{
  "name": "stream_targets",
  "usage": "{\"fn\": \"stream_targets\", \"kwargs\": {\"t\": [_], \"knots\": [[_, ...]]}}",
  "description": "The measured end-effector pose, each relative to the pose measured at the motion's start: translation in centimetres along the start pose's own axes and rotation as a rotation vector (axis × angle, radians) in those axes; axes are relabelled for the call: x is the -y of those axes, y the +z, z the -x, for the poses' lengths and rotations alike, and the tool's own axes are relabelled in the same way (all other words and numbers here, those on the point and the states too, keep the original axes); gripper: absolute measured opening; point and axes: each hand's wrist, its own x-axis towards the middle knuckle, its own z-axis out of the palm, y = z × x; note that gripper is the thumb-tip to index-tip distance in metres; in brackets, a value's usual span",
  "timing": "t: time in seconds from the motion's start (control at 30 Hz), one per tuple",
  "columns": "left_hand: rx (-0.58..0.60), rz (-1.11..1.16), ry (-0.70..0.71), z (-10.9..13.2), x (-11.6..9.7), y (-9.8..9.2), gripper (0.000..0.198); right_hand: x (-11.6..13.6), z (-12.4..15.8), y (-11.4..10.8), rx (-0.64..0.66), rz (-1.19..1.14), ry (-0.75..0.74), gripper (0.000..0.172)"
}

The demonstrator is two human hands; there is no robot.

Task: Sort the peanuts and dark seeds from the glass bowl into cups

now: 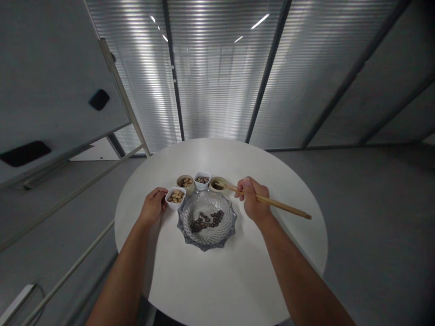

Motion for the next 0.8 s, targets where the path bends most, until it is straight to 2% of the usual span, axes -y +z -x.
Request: {"fn": "stream_targets", "kwargs": {"t": [0.13,0.3,0.53,0.7,0.8], "knots": [[0.016,-0.007,0.004,0.0,0.2,-0.1,0.023,-0.3,-0.1,0.1,0.003,0.001,0.012,0.045],[0.008,-0.015,0.000,0.0,0.1,-0.1,0.021,0.1,-0.3,0.1,-0.002,-0.138,0.103,0.049],[-0.007,0.011,-0.002,0.2,-0.2,0.1,0.020,0.8,-0.3,0.7,0.273,-0.302,0.287,0.057],[0.013,0.023,-0.008,0.1,-0.2,0.2,0.020,0.6,0.3,1.4,0.469,-0.325,0.313,0.058],[0.009,0.010,0.000,0.0,0.0,0.1,0.020,0.5,0.5,1.6,0.519,-0.316,0.325,0.058]]}}
